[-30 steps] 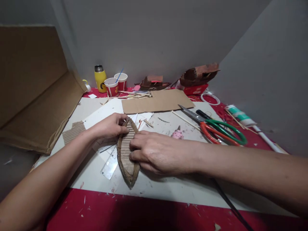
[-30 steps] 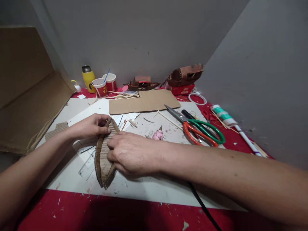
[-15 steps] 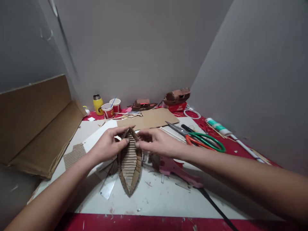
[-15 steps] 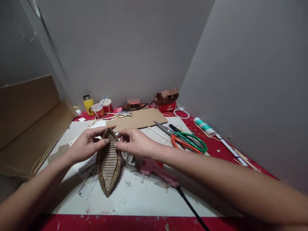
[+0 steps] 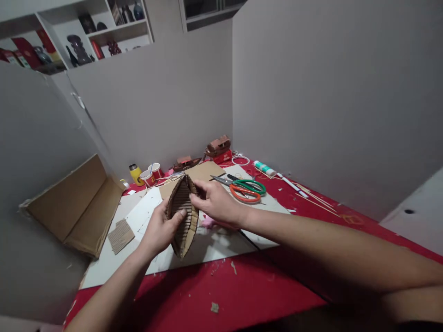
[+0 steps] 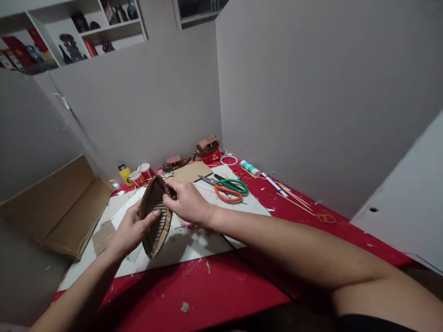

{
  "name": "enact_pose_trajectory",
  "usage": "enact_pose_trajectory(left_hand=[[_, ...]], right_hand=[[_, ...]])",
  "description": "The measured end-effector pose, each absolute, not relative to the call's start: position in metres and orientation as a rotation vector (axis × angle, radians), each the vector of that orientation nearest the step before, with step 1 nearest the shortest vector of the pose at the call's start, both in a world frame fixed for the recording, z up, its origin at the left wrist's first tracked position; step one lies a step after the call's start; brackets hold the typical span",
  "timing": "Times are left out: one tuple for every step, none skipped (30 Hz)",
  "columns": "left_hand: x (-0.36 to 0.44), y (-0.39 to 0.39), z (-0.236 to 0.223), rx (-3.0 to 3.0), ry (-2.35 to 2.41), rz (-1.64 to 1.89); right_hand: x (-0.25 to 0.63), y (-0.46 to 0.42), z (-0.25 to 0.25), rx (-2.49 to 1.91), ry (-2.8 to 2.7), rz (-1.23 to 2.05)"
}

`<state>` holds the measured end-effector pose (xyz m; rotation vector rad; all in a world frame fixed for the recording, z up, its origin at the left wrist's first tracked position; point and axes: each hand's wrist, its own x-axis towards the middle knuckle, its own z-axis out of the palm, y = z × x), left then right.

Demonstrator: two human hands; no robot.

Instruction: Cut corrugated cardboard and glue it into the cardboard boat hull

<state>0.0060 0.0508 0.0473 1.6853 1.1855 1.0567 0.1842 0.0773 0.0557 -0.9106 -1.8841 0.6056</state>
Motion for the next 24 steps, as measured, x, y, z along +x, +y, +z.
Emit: enact_pose_trajectory(left_hand=[[0.011,0.045,0.047,1.672,1.201,1.085],[0.017,0.039,0.047,1.661,1.211,1.110],[0.022,0.034,0.047,1.650,1.217,1.129],[0.028,0.029,0.048,1.640,1.221,1.145],[0.034,0.024,0.048,1.630,1.220,1.156],[0.039,0.020,0.048,1.619,1.218,1.164],[0.045,0.015,0.048,1.610,1.214,1.170],[0.051,0.011,0.047,1.605,1.211,1.176],[0.056,0.007,0.047,1.601,1.209,1.180],[0.060,0.003,0.046,1.598,1.209,1.185],[0.064,0.001,0.046,1.593,1.211,1.190],[0.067,-0.001,0.045,1.584,1.215,1.191],[0.068,-0.002,0.045,1.571,1.221,1.187],[0.068,-0.002,0.045,1.556,1.228,1.179],[0.067,-0.001,0.045,1.540,1.235,1.170],[0.065,0.001,0.046,1.528,1.242,1.164],[0.062,0.004,0.047,1.517,1.249,1.165],[0.059,0.007,0.048,1.510,1.255,1.171],[0.055,0.011,0.049,1.504,1.260,1.181],[0.050,0.015,0.048,1.499,1.264,1.191],[0.045,0.020,0.047,1.494,1.268,1.201],[0.040,0.025,0.045,1.487,1.273,1.212],[0.034,0.030,0.042,1.479,1.279,1.228],[0.027,0.035,0.037,1.467,1.288,1.248]], right_hand=[[0.186,0.073,0.055,-0.908,-1.868,0.599],[0.188,0.069,0.054,-0.903,-1.856,0.599],[0.192,0.065,0.053,-0.898,-1.848,0.608],[0.196,0.061,0.053,-0.890,-1.844,0.623],[0.201,0.056,0.054,-0.881,-1.843,0.641],[0.206,0.052,0.055,-0.873,-1.846,0.659],[0.212,0.048,0.055,-0.866,-1.850,0.671],[0.218,0.045,0.056,-0.861,-1.856,0.678],[0.223,0.042,0.056,-0.859,-1.861,0.679],[0.227,0.039,0.055,-0.859,-1.865,0.678],[0.231,0.038,0.054,-0.861,-1.868,0.676],[0.232,0.037,0.052,-0.864,-1.871,0.676],[0.233,0.037,0.050,-0.866,-1.876,0.678],[0.232,0.037,0.049,-0.867,-1.887,0.683],[0.229,0.038,0.047,-0.869,-1.905,0.689],[0.226,0.039,0.047,-0.872,-1.930,0.696],[0.223,0.041,0.047,-0.878,-1.960,0.705],[0.220,0.042,0.047,-0.888,-1.994,0.714],[0.217,0.045,0.049,-0.902,-2.030,0.722],[0.216,0.048,0.050,-0.920,-2.065,0.728],[0.216,0.051,0.052,-0.941,-2.099,0.727],[0.218,0.055,0.053,-0.966,-2.130,0.716],[0.222,0.059,0.053,-1.000,-2.158,0.690],[0.226,0.064,0.052,-1.043,-2.185,0.648]])
